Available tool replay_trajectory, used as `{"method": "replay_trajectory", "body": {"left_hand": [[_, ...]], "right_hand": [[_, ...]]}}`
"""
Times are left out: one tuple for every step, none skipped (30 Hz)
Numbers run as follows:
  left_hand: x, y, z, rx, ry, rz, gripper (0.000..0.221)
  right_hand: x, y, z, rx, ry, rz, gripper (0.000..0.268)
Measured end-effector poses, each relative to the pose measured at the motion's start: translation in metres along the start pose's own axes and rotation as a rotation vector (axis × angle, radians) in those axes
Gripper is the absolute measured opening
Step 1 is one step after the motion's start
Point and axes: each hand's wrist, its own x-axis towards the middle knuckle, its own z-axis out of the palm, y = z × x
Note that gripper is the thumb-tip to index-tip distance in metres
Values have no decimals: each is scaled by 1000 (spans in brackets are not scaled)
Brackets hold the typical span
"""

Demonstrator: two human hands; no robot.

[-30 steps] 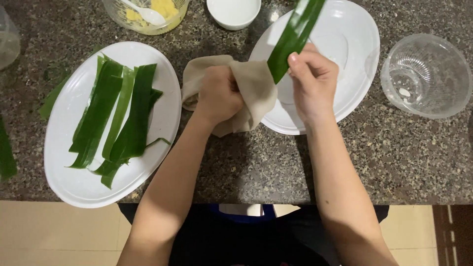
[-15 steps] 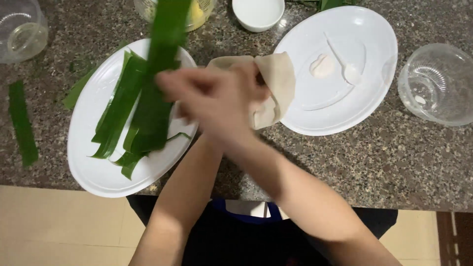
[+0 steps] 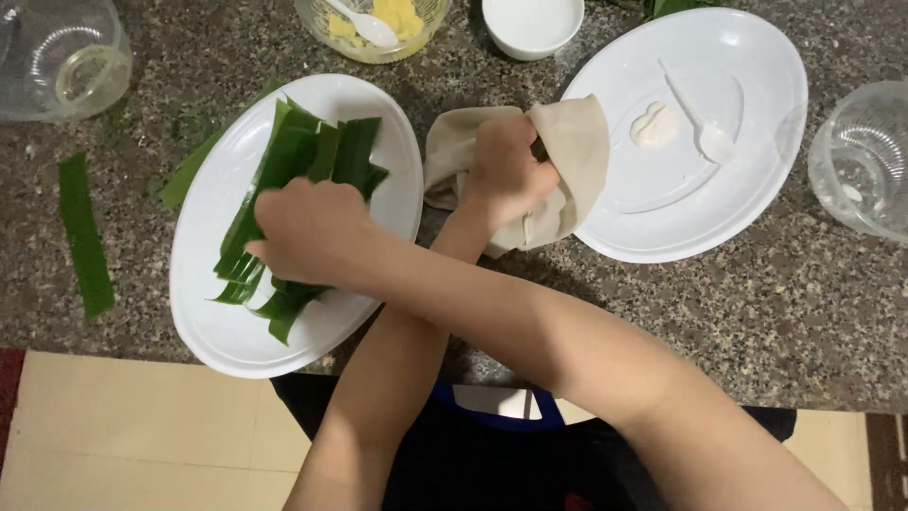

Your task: The person cleans long green leaves with a cloth and then tears them into thin strips by hand.

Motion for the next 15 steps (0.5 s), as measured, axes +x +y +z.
{"method": "replay_trajectory", "body": {"left_hand": [[1, -1, 2, -7, -4, 1, 33], [2, -1, 4, -8, 2, 29, 35], [3, -2, 7, -7, 10, 56, 36], [1, 1, 11, -12, 9, 57, 36], [0, 3, 11, 6, 22, 33, 35], [-1, 6, 12, 25, 36, 10, 35], [0, 11, 5, 29, 37, 12, 35], [0, 16, -3, -25, 14, 9, 33], [0, 22, -8, -84, -11, 6, 32], [-1, 19, -9, -84, -12, 8, 32], [-1, 16, -9, -119, -13, 28, 34], [-2, 13, -9, -155, -15, 47, 36], [-1, 13, -8, -156, -13, 47, 36], [-1, 13, -8, -183, -6, 35, 37], [-1, 13, -7, -210, 3, 22, 37]], "right_hand": [[-4, 3, 8, -3, 1, 7, 32], [-8, 6, 16, -175, 66, -145, 25], [-12, 9, 25, -346, 129, -300, 26], [-14, 13, 29, -349, 127, -296, 26], [-13, 15, 34, -432, 72, -321, 26], [-12, 17, 38, -515, 17, -347, 26], [-13, 16, 35, -515, 21, -350, 26], [-14, 15, 32, -523, -25, -343, 25], [-16, 15, 29, -532, -73, -331, 25], [-16, 16, 31, -534, -71, -330, 25], [-16, 18, 33, -532, -62, -326, 26], [-16, 21, 36, -530, -52, -322, 26], [-16, 23, 37, -532, -53, -323, 26], [-16, 26, 39, -543, -13, -333, 27], [-16, 28, 41, -553, 26, -345, 28]]}}
